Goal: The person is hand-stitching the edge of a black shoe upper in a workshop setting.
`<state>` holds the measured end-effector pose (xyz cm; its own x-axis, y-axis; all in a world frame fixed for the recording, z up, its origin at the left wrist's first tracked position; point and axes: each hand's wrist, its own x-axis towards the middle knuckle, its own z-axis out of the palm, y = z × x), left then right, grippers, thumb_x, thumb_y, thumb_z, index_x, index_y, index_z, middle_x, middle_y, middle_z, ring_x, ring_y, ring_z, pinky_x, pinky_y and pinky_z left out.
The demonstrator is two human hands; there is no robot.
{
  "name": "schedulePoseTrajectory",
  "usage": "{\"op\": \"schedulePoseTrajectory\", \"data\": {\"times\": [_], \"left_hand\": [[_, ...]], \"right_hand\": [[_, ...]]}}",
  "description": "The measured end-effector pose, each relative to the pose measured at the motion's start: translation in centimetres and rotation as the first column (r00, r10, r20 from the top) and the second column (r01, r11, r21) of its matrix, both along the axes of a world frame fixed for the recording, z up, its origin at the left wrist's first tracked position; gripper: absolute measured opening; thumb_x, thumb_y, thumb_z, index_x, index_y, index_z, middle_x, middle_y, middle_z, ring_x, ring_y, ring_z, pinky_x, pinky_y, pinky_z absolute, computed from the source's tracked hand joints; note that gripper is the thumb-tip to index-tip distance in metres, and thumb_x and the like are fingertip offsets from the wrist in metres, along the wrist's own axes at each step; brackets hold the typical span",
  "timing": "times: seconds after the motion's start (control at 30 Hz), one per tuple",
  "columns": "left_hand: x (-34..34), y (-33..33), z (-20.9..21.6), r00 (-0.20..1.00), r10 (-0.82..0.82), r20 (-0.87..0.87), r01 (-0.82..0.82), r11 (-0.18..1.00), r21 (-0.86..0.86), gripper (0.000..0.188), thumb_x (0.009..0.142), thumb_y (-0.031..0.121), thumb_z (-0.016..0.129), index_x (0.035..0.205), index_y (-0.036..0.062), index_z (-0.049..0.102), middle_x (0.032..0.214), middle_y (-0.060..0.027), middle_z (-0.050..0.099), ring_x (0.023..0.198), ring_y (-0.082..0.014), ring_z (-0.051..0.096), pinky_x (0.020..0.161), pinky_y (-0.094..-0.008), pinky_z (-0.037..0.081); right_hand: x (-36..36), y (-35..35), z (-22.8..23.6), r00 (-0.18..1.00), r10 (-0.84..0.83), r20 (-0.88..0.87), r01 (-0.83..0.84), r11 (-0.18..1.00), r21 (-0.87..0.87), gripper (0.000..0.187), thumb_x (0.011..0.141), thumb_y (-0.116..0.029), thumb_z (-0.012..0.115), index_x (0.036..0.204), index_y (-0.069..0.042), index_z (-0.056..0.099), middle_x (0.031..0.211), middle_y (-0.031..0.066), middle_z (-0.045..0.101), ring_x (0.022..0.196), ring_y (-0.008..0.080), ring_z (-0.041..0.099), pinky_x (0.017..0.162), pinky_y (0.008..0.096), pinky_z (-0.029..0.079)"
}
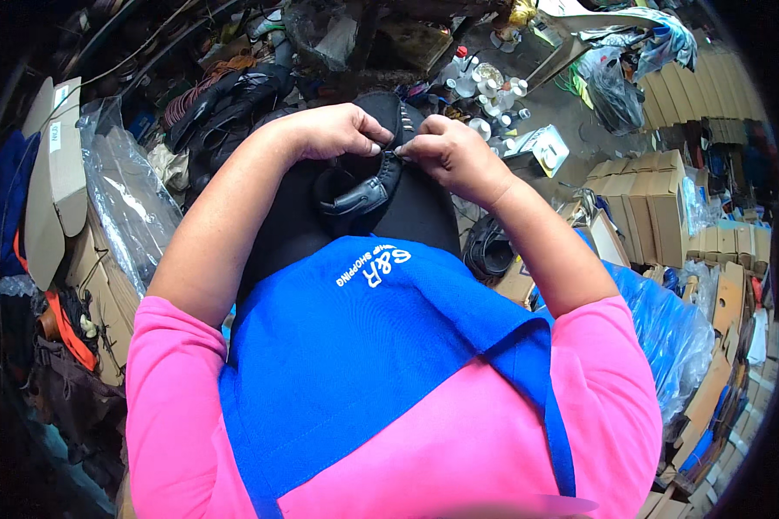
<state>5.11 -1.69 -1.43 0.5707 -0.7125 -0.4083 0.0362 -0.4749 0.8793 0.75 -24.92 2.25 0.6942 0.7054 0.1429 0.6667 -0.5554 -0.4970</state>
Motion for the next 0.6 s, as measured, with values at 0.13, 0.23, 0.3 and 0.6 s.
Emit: {"op": "schedulePoseTrajectory", "data": {"times": [0.13,0.23,0.3,0.6], "left_hand": [[-0.5,-0.4,1.9,0.985,-0.109,0.134,0.102,0.993,0.056,0.043,0.08,0.012,0.064,0.123,0.0082,0.059,0.106,-0.0075,0.067,0.091,-0.0162,0.061,0.077,-0.034,0.05],[-0.7,-0.7,2.5,0.97,-0.095,0.223,0.055,0.983,0.177,0.039,0.077,0.009,0.067,0.116,0.0077,0.063,0.1,-0.0095,0.068,0.086,-0.0182,0.063,0.074,-0.0328,0.051],[-0.7,-0.9,2.1,0.968,-0.015,0.249,-0.035,0.98,0.194,0.037,0.074,0.007,0.069,0.111,0.0051,0.063,0.097,-0.0097,0.066,0.087,-0.0185,0.062,0.077,-0.0321,0.05],[-2.5,-1.0,1.3,0.653,0.297,0.697,-0.307,0.945,-0.115,0.033,0.063,0.006,0.077,0.093,0.0029,0.063,0.099,-0.0099,0.057,0.095,-0.0261,0.059,0.082,-0.0346,0.048]], "right_hand": [[0.0,1.5,2.5,0.974,0.143,0.174,-0.067,0.922,-0.382,0.015,0.072,-0.009,0.062,0.085,-0.014,0.069,0.085,0.009,0.058,0.087,0.027,0.06,0.074,0.0385,0.045],[0.1,3.0,3.0,0.964,0.19,0.184,-0.069,0.853,-0.517,0.015,0.075,-0.012,0.058,0.086,-0.014,0.069,0.089,0.0099,0.06,0.091,0.0255,0.06,0.079,0.0362,0.043],[0.4,3.5,2.8,0.968,0.164,0.191,-0.05,0.869,-0.492,0.014,0.08,-0.014,0.054,0.082,-0.009,0.067,0.09,0.0136,0.058,0.091,0.0295,0.058,0.08,0.0395,0.044],[2.3,2.0,-0.3,0.897,-0.161,-0.411,0.095,0.98,-0.176,0.02,0.077,-0.016,0.071,0.092,-0.004,0.066,0.08,0.0072,0.065,0.073,0.0148,0.06,0.068,0.0296,0.048]]}}
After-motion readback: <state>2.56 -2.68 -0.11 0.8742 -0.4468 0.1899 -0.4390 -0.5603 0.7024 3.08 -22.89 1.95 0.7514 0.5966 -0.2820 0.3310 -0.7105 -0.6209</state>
